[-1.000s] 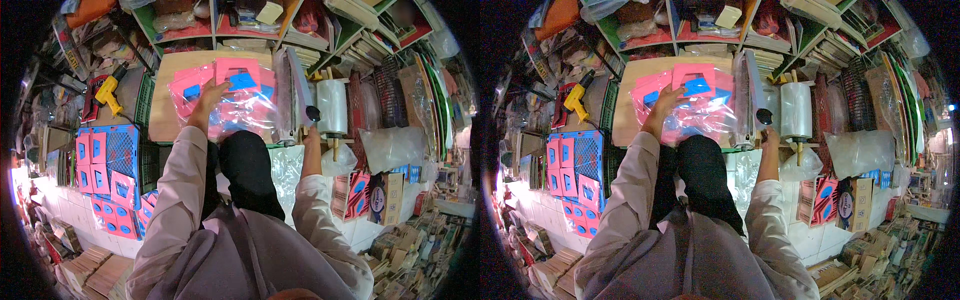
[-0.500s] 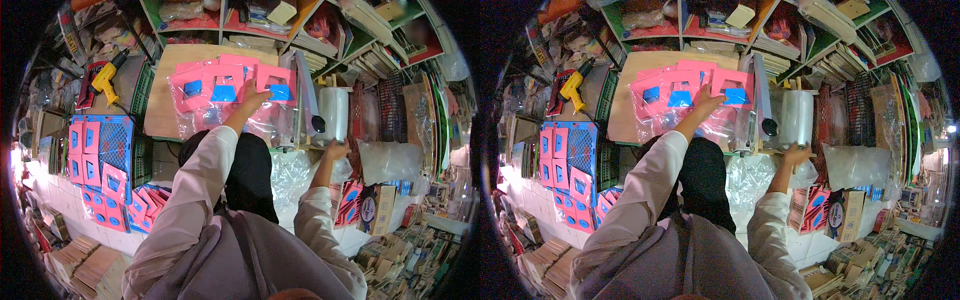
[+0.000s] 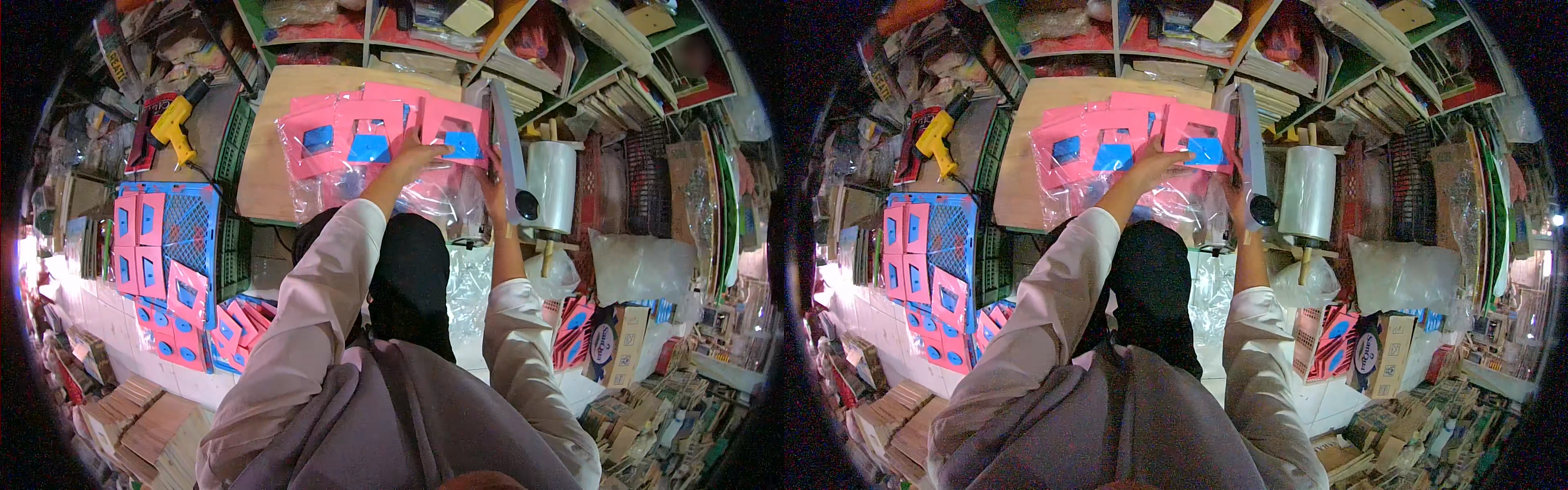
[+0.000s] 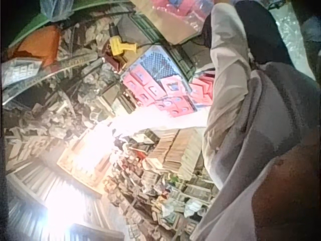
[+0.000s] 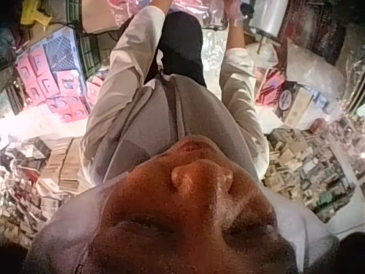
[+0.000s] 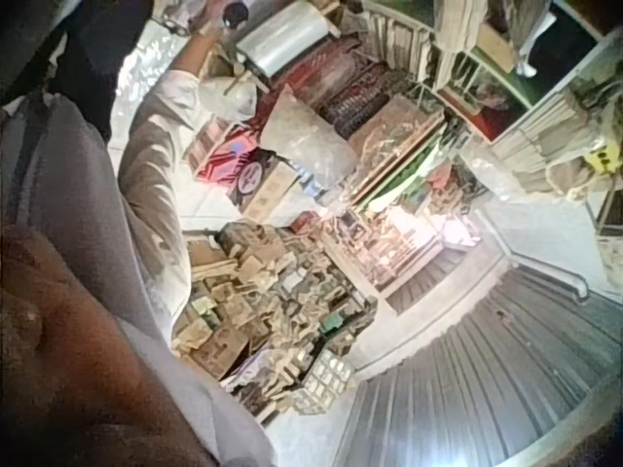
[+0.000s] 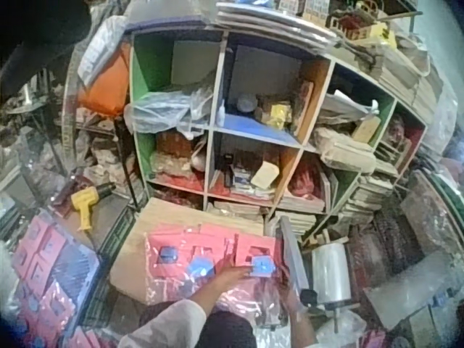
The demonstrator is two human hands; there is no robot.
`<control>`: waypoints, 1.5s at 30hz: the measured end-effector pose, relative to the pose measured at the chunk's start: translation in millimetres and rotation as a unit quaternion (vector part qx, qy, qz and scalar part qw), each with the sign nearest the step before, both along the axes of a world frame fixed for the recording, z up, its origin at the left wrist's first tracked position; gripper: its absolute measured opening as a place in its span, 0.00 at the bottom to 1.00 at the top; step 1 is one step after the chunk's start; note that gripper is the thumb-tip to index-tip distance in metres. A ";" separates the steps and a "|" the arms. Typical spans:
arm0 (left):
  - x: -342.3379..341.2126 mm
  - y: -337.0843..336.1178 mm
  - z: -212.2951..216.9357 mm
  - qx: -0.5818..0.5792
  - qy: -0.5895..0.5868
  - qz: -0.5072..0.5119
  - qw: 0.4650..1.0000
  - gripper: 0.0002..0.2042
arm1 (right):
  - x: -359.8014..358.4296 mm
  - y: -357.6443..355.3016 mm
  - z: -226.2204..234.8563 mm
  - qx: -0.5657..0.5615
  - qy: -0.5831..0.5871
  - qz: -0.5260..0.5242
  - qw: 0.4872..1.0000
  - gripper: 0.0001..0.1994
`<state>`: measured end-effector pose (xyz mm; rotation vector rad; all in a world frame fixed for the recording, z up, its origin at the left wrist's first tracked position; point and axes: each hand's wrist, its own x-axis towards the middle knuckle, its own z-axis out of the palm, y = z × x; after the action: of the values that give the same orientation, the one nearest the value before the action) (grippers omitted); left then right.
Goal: Package pink and blue cardboard pieces into plastic bags and seal them using an impulse sealer.
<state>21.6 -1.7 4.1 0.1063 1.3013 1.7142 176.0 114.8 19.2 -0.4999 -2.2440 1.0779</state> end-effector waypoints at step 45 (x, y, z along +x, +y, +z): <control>3.3 1.5 0.7 0.050 -0.003 0.029 0.998 0.24 | -10.9 20.1 -54.6 -0.039 0.009 -0.060 0.997 0.30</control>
<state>24.8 -0.2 4.8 0.1211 1.2250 1.8278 165.1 134.9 -35.4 -0.6477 -2.1330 1.1071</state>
